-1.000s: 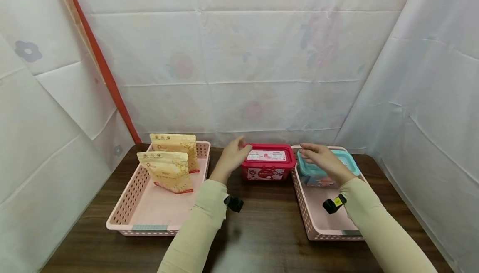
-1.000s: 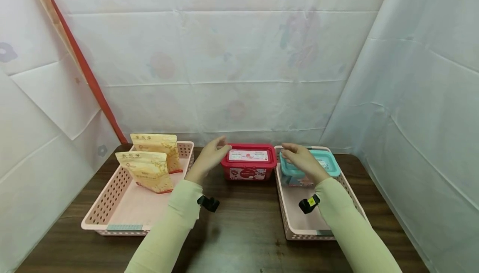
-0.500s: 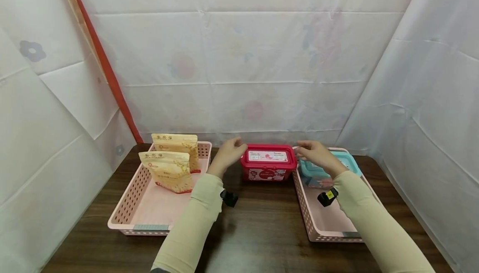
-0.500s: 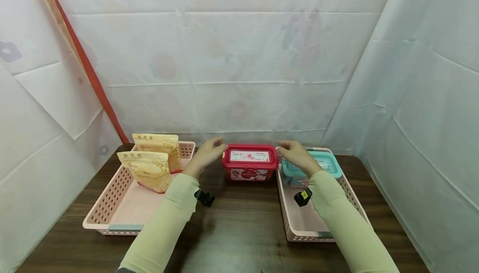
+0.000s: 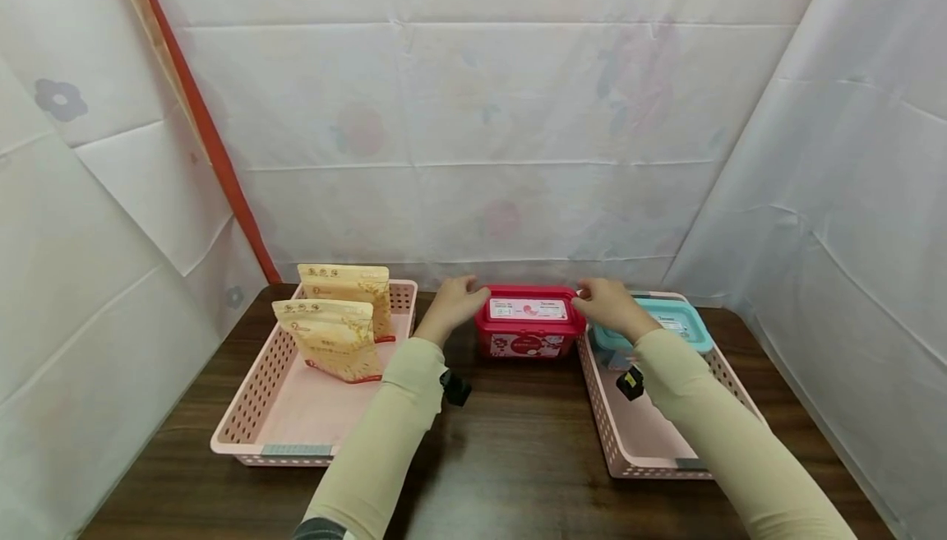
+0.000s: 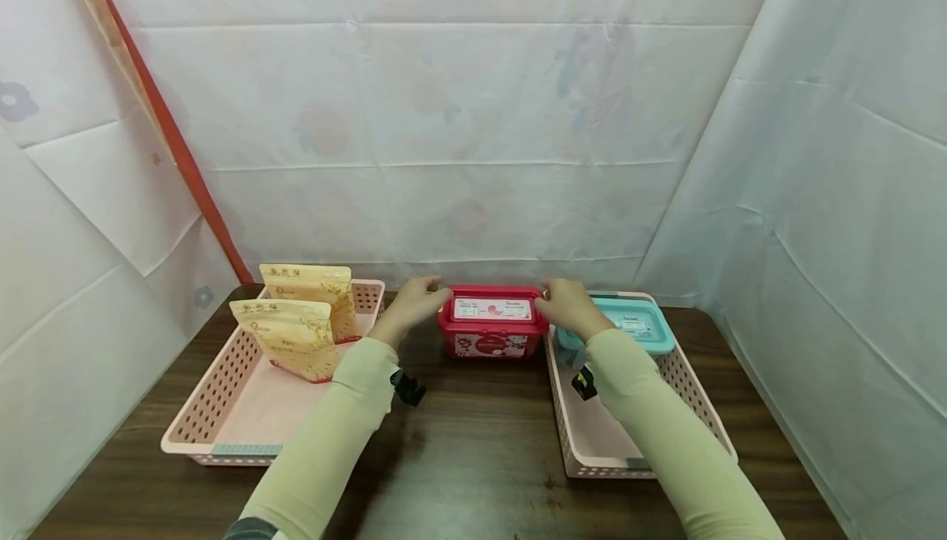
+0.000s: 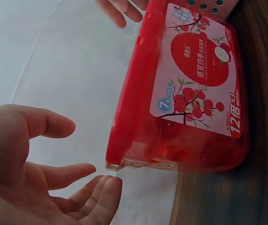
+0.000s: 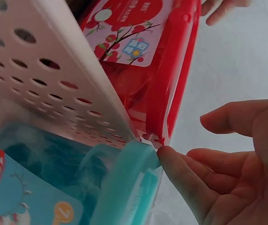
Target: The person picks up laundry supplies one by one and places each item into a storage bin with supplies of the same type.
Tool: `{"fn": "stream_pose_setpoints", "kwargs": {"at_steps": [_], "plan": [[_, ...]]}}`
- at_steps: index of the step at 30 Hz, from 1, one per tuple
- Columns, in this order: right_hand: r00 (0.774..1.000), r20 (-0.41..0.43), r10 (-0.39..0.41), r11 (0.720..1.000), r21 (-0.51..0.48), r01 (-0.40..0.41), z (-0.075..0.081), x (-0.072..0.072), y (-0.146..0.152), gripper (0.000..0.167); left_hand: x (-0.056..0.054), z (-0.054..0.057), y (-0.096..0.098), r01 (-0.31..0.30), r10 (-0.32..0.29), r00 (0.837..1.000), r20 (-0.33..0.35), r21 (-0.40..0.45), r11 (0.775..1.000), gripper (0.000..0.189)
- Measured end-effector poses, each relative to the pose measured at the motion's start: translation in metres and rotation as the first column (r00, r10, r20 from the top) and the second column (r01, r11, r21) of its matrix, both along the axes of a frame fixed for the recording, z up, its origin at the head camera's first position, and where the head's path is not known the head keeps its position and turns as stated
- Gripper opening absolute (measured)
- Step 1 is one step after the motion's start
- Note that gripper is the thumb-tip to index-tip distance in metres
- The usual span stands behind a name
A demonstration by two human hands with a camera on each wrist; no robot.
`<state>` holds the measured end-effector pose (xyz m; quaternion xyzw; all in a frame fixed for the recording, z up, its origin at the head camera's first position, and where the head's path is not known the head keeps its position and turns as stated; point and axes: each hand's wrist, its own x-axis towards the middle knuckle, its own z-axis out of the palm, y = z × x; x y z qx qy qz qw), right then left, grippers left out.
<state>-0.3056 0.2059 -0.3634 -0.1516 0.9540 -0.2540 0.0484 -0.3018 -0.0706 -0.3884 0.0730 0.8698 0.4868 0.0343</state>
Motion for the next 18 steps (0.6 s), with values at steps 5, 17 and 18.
{"fn": "stream_pose_setpoints", "kwargs": {"at_steps": [5,17,18], "plan": [[0.999,-0.035,0.005,0.995,0.096,-0.001,0.000,-0.006,-0.005,0.044,-0.003,-0.002,0.001,-0.004,0.004,1.000,-0.011,-0.040,0.999,0.056],[1.000,0.011,-0.029,0.993,0.116,0.027,-0.003,-0.022,-0.005,0.035,-0.005,-0.003,0.003,-0.018,0.015,1.000,-0.026,-0.104,0.994,0.047],[0.999,0.017,-0.031,0.993,0.118,0.029,-0.003,-0.023,-0.005,0.034,-0.006,-0.004,0.003,-0.018,0.015,1.000,-0.026,-0.106,0.994,0.047]]}}
